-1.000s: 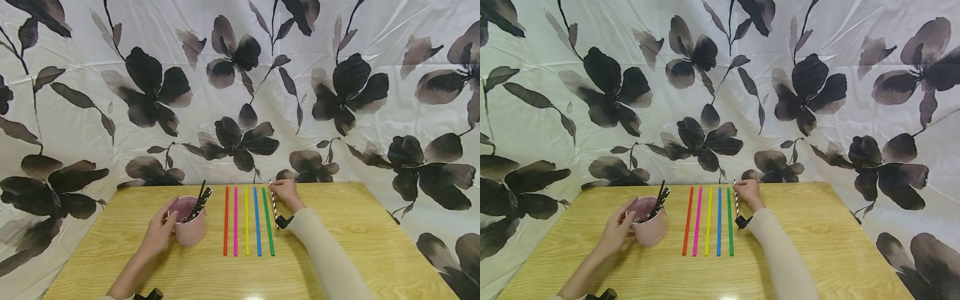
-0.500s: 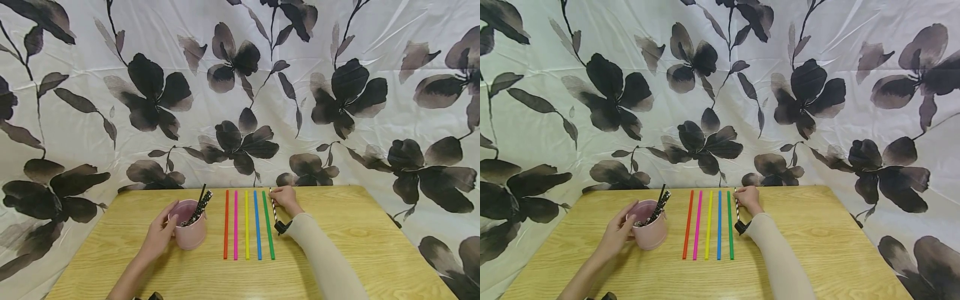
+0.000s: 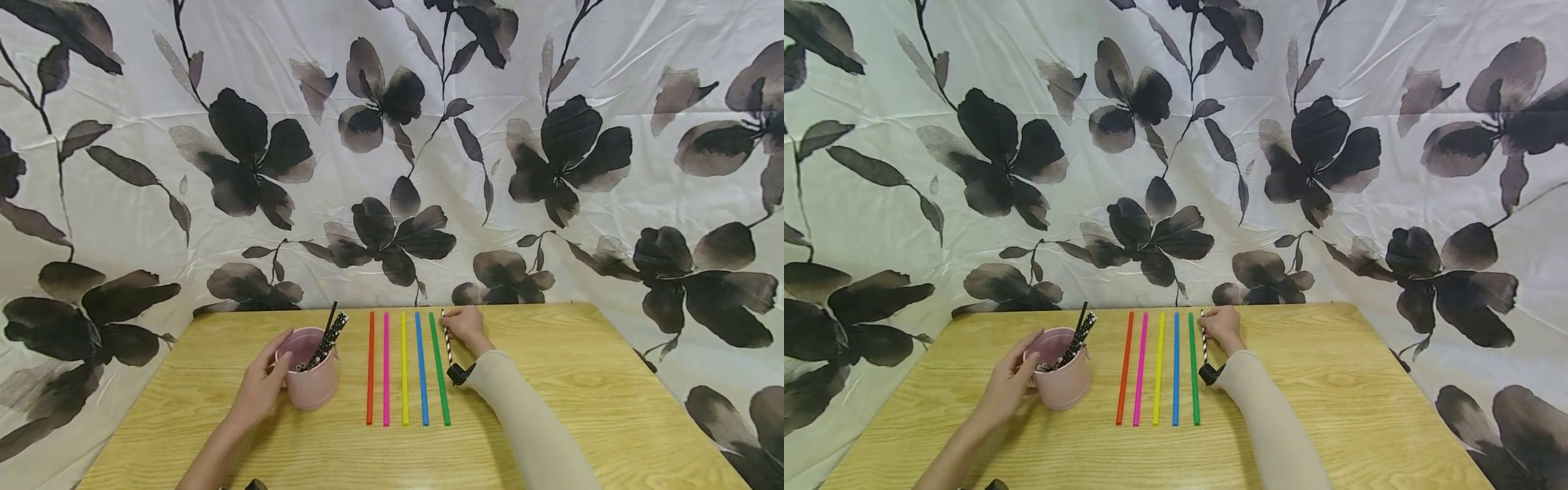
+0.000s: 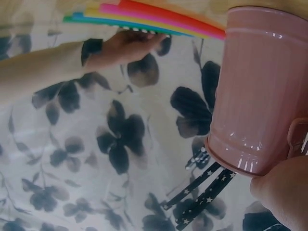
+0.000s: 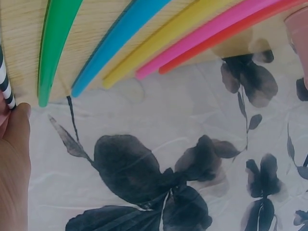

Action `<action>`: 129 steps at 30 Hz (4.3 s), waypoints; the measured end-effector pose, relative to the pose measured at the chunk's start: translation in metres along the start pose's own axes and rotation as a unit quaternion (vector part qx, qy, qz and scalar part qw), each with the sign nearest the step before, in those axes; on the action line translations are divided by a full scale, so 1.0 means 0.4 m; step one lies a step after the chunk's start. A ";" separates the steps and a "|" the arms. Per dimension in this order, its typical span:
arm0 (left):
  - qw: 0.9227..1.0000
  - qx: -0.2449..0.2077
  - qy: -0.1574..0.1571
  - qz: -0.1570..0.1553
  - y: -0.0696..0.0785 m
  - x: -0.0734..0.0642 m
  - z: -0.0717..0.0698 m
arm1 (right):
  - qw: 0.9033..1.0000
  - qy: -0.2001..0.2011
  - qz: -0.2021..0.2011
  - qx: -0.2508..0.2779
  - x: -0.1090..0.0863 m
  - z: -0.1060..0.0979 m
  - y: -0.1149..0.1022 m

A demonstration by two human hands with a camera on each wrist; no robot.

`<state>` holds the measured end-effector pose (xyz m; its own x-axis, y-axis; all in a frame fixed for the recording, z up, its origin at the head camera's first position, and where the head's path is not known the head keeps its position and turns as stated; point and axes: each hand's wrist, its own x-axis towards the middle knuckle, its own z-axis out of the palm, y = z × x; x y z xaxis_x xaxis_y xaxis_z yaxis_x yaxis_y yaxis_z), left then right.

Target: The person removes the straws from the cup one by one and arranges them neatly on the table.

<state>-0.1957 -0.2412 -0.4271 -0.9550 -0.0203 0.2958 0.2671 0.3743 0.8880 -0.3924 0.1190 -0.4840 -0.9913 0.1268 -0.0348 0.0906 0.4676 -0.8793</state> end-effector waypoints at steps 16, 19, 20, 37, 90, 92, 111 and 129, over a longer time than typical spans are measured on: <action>1.000 -0.001 0.003 0.005 -0.083 0.012 0.002 | 0.998 0.010 -0.030 -0.047 -0.011 0.000 0.011; 1.000 -0.002 0.001 0.003 -0.088 0.012 0.002 | 0.998 0.014 -0.028 -0.051 -0.011 0.000 0.015; 1.000 -0.004 0.000 0.001 -0.089 0.013 0.002 | 0.998 0.015 -0.029 -0.054 -0.011 0.000 0.016; 1.000 0.006 0.008 0.006 -0.080 0.017 0.001 | 0.999 0.027 -0.019 0.010 -0.009 0.004 0.016; 1.000 -0.003 0.011 0.015 -0.086 0.019 0.003 | 0.921 -0.217 -0.197 0.258 -0.439 0.190 -0.365; 1.000 -0.005 0.012 0.016 -0.086 0.019 0.003 | 0.921 -0.218 -0.196 0.258 -0.440 0.192 -0.362; 1.000 0.007 0.006 0.018 -0.086 0.026 0.001 | 0.908 -0.211 -0.230 0.278 -0.444 0.154 -0.373; 1.000 0.000 0.001 0.005 -0.020 0.014 0.007 | 0.879 -0.176 -0.326 0.301 -0.425 -0.042 -0.423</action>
<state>-0.2034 -0.2419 -0.4335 -0.9520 -0.0186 0.3056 0.2769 0.3735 0.8853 -0.2376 0.0332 -0.3213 -0.7913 -0.3254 0.5177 -0.4690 -0.2203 -0.8553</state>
